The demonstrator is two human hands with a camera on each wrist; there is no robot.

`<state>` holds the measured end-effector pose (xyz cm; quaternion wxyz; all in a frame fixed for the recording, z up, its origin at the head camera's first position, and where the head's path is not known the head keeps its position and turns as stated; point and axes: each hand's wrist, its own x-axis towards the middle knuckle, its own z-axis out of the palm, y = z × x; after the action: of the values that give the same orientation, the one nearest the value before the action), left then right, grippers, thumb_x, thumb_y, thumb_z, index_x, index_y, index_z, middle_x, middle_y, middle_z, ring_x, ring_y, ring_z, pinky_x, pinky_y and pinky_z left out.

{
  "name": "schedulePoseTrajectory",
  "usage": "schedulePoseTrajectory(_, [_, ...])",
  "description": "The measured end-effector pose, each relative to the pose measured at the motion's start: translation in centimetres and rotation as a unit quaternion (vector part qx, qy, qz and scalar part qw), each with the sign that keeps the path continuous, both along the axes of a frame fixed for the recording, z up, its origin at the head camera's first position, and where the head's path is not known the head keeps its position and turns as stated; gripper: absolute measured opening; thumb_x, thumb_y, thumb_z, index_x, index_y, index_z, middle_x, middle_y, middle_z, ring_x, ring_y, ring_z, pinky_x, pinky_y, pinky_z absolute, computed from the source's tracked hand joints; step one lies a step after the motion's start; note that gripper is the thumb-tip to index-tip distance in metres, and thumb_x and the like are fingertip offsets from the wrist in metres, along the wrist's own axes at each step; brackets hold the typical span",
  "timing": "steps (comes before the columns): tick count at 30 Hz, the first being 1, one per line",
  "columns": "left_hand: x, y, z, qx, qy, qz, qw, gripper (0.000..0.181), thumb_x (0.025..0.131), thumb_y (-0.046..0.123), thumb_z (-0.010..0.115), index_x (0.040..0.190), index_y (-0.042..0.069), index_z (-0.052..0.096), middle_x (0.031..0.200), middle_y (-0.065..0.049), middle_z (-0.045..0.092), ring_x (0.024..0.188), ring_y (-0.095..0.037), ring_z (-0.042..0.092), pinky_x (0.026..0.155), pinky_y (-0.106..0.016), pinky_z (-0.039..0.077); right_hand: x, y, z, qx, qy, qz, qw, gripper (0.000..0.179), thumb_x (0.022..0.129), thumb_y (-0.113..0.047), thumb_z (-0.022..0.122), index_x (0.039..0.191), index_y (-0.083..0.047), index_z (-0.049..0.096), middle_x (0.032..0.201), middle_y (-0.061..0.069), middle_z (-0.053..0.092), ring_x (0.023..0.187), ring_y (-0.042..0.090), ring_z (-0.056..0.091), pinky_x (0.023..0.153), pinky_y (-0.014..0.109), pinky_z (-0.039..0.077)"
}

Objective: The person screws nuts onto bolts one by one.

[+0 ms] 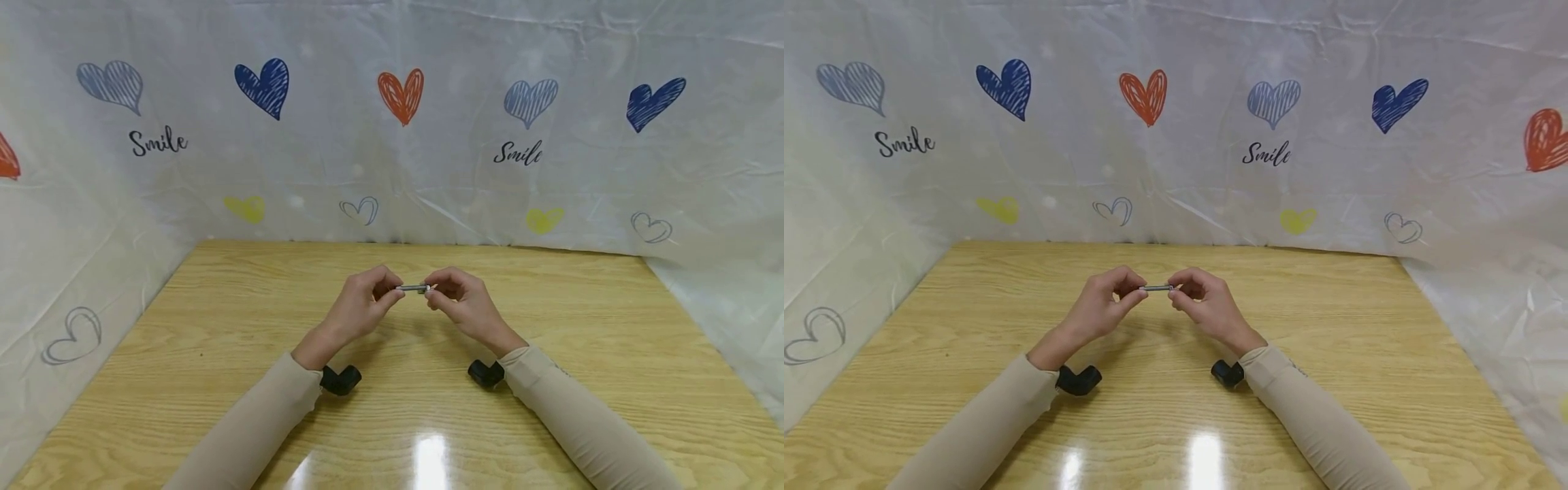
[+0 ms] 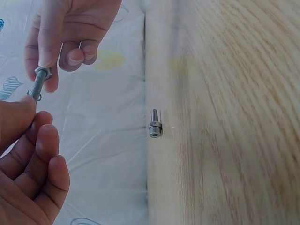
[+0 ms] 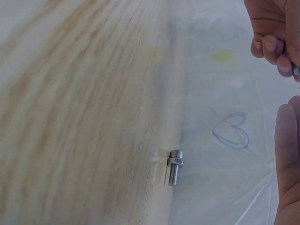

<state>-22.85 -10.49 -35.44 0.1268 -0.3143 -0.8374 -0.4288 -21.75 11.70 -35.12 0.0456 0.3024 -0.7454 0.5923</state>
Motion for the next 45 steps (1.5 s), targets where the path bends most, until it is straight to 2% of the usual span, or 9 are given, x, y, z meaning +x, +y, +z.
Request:
schedulePoseTrajectory(3, [0.03,-0.04,0.07,0.000,-0.012,-0.001,0.9999,0.006,0.092,0.011,0.064,0.098,0.008,0.064,0.083,-0.005,0.066,0.061,-0.010,0.052,0.057,-0.027,0.047,-0.04,0.04,-0.01,0.003,0.003,0.000,1.0000,0.019,0.094,0.001,0.058,0.112,0.006,0.060,0.091,0.018,0.066,0.076,0.036,0.063,0.071,0.050,0.052])
schedulePoseTrajectory(8, [0.03,-0.06,0.17,0.002,-0.028,-0.001,0.9996,0.006,0.094,0.012,0.062,0.098,0.009,0.065,0.081,0.000,0.064,0.061,-0.010,0.055,0.056,-0.028,0.047,-0.05,0.07,-0.02,0.006,0.003,-0.006,1.0000,0.019,0.094,0.000,0.058,0.112,0.004,0.061,0.090,0.016,0.066,0.075,0.034,0.062,0.070,0.040,0.053])
schedulePoseTrajectory(10, [0.02,-0.08,0.17,0.007,-0.034,-0.004,0.9994,0.006,0.094,0.012,0.061,0.099,0.009,0.065,0.081,0.002,0.063,0.062,-0.014,0.057,0.056,-0.028,0.048,0.00,0.04,-0.04,0.005,0.006,-0.010,0.9999,0.018,0.094,0.000,0.059,0.111,0.004,0.061,0.088,0.016,0.066,0.074,0.034,0.062,0.068,0.036,0.053])
schedulePoseTrajectory(15, [0.00,-0.09,0.20,0.015,-0.040,-0.001,0.9991,0.009,0.095,0.012,0.060,0.100,0.008,0.067,0.083,0.001,0.066,0.066,-0.018,0.061,0.060,-0.028,0.051,0.11,-0.02,0.00,0.006,0.024,-0.016,0.9996,0.018,0.092,0.002,0.060,0.110,0.005,0.062,0.082,0.018,0.065,0.070,0.029,0.062,0.064,0.029,0.051])
schedulePoseTrajectory(18, [0.02,-0.07,0.26,0.015,-0.044,0.006,0.9989,0.011,0.096,0.013,0.060,0.101,0.008,0.068,0.084,0.001,0.067,0.067,-0.014,0.061,0.060,-0.028,0.052,0.10,-0.06,0.03,0.003,0.034,-0.013,0.9993,0.018,0.091,0.005,0.060,0.109,0.006,0.062,0.081,0.017,0.065,0.069,0.030,0.061,0.063,0.029,0.051])
schedulePoseTrajectory(25, [0.02,-0.03,0.15,0.005,-0.056,0.010,0.9984,0.014,0.098,0.017,0.056,0.100,0.009,0.067,0.079,0.003,0.065,0.066,-0.015,0.061,0.056,-0.028,0.050,0.11,-0.17,0.11,-0.010,0.046,-0.009,0.9989,0.018,0.090,0.008,0.060,0.108,0.009,0.062,0.080,0.019,0.064,0.067,0.035,0.060,0.061,0.028,0.050])
schedulePoseTrajectory(32, [-0.05,0.00,0.03,-0.003,-0.057,0.011,0.9983,0.018,0.101,0.021,0.052,0.095,0.012,0.066,0.076,0.003,0.063,0.066,-0.014,0.059,0.054,-0.029,0.047,0.12,-0.17,0.08,-0.011,0.041,-0.007,0.9991,0.018,0.090,0.007,0.060,0.108,0.008,0.063,0.086,0.020,0.065,0.067,0.033,0.060,0.059,0.027,0.049])
schedulePoseTrajectory(40, [0.03,0.05,0.13,0.023,-0.062,0.006,0.9978,0.009,0.096,0.015,0.060,0.098,0.008,0.066,0.082,0.002,0.065,0.069,-0.015,0.061,0.061,-0.031,0.050,0.12,-0.10,-0.02,0.002,0.021,-0.015,0.9997,0.016,0.092,0.002,0.060,0.108,0.005,0.064,0.088,0.016,0.066,0.068,0.028,0.061,0.060,0.030,0.051])
schedulePoseTrajectory(45, [0.00,0.13,0.05,0.026,-0.034,-0.007,0.9990,0.003,0.091,0.010,0.066,0.094,0.011,0.064,0.083,0.004,0.063,0.070,-0.013,0.060,0.065,-0.037,0.051,0.08,0.01,0.04,0.001,0.009,-0.014,0.9999,0.017,0.093,0.001,0.059,0.109,0.005,0.063,0.089,0.015,0.066,0.069,0.029,0.062,0.063,0.031,0.052])
